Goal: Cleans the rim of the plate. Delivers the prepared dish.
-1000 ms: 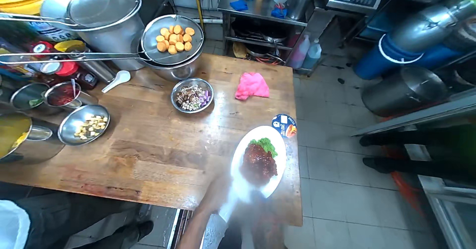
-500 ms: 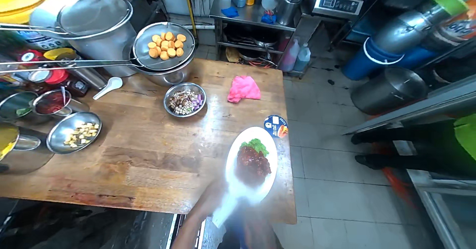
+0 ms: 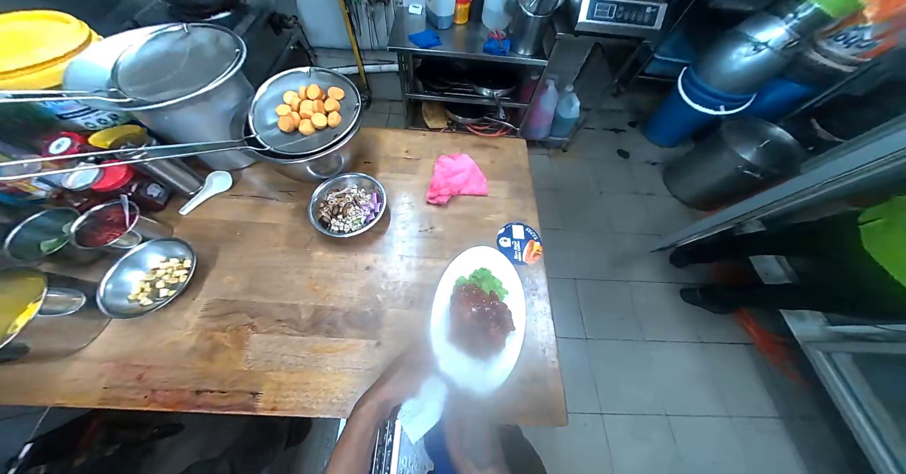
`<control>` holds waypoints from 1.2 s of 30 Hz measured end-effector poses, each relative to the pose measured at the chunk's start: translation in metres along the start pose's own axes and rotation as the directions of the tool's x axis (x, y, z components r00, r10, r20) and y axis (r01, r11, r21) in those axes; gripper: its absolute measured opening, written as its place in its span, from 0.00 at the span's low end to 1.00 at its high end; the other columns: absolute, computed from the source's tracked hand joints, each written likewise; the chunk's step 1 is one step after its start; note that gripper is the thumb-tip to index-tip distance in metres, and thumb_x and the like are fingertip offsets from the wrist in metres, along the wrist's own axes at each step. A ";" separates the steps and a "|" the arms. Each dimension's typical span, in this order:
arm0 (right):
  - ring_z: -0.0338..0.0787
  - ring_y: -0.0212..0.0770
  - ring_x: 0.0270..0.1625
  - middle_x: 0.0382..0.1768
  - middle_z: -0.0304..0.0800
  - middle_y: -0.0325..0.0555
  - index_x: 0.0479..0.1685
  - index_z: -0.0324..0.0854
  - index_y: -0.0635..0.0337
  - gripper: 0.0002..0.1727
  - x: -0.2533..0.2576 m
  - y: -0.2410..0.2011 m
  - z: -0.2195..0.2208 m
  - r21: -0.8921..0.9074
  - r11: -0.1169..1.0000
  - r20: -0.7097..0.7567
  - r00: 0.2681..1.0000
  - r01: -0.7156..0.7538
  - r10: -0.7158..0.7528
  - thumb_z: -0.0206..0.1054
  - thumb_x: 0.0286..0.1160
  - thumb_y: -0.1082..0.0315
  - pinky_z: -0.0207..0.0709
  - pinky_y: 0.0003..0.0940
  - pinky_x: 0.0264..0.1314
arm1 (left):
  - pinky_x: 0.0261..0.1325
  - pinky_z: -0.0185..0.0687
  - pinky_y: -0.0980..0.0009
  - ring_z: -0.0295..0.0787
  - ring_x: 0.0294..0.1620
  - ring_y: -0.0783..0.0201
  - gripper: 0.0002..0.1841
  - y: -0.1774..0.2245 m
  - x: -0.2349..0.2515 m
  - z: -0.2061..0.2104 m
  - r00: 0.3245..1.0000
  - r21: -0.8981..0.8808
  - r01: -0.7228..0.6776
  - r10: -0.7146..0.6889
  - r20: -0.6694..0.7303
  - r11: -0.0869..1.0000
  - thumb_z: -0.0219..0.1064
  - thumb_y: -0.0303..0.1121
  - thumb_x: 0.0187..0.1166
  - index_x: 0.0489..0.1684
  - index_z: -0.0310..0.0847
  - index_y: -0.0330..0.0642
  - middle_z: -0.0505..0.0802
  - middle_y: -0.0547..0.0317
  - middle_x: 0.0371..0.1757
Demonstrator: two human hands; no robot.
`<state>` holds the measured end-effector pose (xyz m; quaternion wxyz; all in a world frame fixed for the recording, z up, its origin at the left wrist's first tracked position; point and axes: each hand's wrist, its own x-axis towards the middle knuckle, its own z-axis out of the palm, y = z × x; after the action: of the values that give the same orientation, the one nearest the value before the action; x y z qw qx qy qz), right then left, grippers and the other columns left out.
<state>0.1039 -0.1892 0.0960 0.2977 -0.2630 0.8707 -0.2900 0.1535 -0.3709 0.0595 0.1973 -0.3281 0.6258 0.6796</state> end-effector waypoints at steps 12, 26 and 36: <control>0.94 0.56 0.51 0.58 0.91 0.56 0.82 0.77 0.39 0.26 0.016 -0.013 -0.019 -0.380 0.924 0.170 0.985 0.026 0.042 0.54 0.85 0.61 0.87 0.53 0.52 | 0.42 0.79 0.65 0.82 0.35 0.67 0.22 -0.005 0.005 -0.011 0.997 0.074 0.011 -0.017 0.075 0.997 0.53 0.49 0.92 0.54 0.87 0.41 0.88 0.58 0.39; 0.95 0.61 0.50 0.61 0.90 0.63 0.88 0.70 0.45 0.30 -0.009 0.042 -0.047 -0.495 0.868 0.072 0.994 -0.038 0.085 0.56 0.85 0.61 0.88 0.56 0.51 | 0.32 0.74 0.69 0.75 0.25 0.69 0.20 -0.005 0.001 0.002 1.000 0.018 0.001 0.000 -0.016 1.000 0.53 0.46 0.93 0.49 0.86 0.40 0.82 0.61 0.29; 0.92 0.56 0.59 0.69 0.85 0.58 0.91 0.61 0.56 0.31 0.012 -0.023 -0.007 -0.400 0.904 0.156 0.961 -0.148 0.227 0.50 0.87 0.62 0.85 0.52 0.60 | 0.37 0.77 0.67 0.79 0.29 0.67 0.20 -0.003 0.001 -0.003 1.000 0.034 0.014 -0.014 0.001 0.999 0.54 0.47 0.92 0.53 0.87 0.41 0.86 0.58 0.35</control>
<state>0.0978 -0.2104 0.1113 0.3524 -0.2585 0.8977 -0.0554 0.1553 -0.3731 0.0561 0.2080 -0.3289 0.6348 0.6675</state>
